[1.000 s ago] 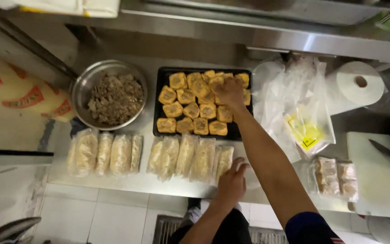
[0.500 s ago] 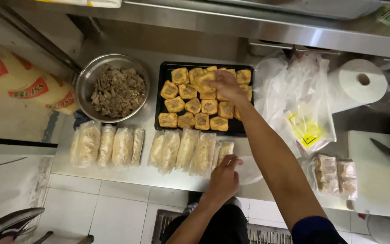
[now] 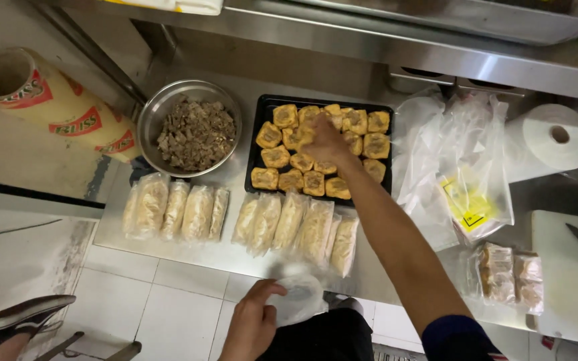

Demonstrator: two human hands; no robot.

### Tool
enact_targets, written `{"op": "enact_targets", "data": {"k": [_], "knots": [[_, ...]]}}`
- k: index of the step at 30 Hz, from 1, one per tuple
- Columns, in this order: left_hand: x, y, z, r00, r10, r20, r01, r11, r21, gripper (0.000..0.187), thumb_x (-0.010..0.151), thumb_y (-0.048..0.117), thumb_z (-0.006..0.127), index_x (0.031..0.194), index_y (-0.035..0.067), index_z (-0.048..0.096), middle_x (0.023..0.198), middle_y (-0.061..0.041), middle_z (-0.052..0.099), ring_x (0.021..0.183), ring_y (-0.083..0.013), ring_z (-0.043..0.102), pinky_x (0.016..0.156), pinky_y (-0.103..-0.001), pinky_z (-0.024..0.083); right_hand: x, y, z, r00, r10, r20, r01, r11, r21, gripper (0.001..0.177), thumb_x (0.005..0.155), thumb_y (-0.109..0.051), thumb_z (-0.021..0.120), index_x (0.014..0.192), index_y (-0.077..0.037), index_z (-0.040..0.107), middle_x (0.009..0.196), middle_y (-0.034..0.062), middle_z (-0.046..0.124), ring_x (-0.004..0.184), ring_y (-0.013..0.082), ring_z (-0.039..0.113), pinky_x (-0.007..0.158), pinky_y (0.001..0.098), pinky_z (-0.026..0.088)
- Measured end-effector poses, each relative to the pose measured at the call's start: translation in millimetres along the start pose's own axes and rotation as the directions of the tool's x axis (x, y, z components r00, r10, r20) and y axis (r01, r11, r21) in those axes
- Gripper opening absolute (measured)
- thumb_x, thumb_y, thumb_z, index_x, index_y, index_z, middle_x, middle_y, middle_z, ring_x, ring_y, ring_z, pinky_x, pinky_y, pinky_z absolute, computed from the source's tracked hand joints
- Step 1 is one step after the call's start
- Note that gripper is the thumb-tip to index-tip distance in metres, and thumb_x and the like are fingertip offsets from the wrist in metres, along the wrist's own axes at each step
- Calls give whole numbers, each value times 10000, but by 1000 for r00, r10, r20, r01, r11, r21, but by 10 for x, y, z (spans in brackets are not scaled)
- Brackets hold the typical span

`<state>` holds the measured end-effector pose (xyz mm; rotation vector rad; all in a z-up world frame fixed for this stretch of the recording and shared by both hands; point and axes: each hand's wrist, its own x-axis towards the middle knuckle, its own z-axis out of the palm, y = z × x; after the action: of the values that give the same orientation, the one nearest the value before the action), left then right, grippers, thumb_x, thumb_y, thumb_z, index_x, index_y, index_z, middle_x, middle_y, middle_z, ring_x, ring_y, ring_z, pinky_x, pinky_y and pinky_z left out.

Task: The person takes square food items from a tray and small rolls from a pile, placing them into individual plastic bags and folding the bags to close them.

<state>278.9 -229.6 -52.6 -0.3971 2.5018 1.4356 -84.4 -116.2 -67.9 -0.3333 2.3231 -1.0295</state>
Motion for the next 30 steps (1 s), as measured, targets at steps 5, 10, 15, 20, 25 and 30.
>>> {"op": "enact_targets", "data": {"k": [5,10,15,20,25,30], "knots": [[12,262,78,994,109,11,-108,994,-24,487,668,-85,427,994,190,663,1223,-7,621,1114,-201,631,939,-249,420,-349,-273,10,992,45,-120,-45,999,1,755,819,-275,646,1407,-151,190,1453,38,341,932,251,481,750,430,415],[164,631,471,948,281,150,-282,959,-19,439,685,-53,438,1034,158,602,1155,-65,581,1049,-298,607,834,-375,458,-540,537,30,945,21,-325,153,852,501,391,772,-102,608,882,-200,245,857,-13,186,683,128,168,633,332,188],[582,694,1115,891,375,256,-413,903,117,468,742,-54,434,1172,77,565,1230,-137,547,1102,-372,551,788,-509,461,-1531,1203,-300,959,-145,-245,240,-52,969,663,634,53,552,1269,-124,485,1070,218,573,873,340,595,673,480,544],[1000,1100,1458,802,596,43,-567,736,370,413,793,19,517,1204,38,553,1253,-178,505,718,-369,682,616,-464,562,-2655,1337,-376,888,-68,-455,459,68,886,591,684,-35,520,1263,-92,421,983,122,528,897,281,585,770,509,567],[1309,774,2000,614,787,-56,-652,546,525,383,838,90,532,1221,81,545,1313,-100,461,736,-223,698,591,-284,571,-2993,1874,291,855,166,-491,508,-83,857,632,653,-22,513,1283,-23,462,922,140,562,827,299,597,722,494,551],[1197,455,2145,699,698,155,-715,677,177,568,815,7,546,1360,27,389,1466,-164,286,906,-426,628,660,-479,577,-2928,2182,853,873,421,-247,366,-232,901,638,689,-29,484,1326,-36,463,878,75,545,776,255,587,717,421,523]]}}
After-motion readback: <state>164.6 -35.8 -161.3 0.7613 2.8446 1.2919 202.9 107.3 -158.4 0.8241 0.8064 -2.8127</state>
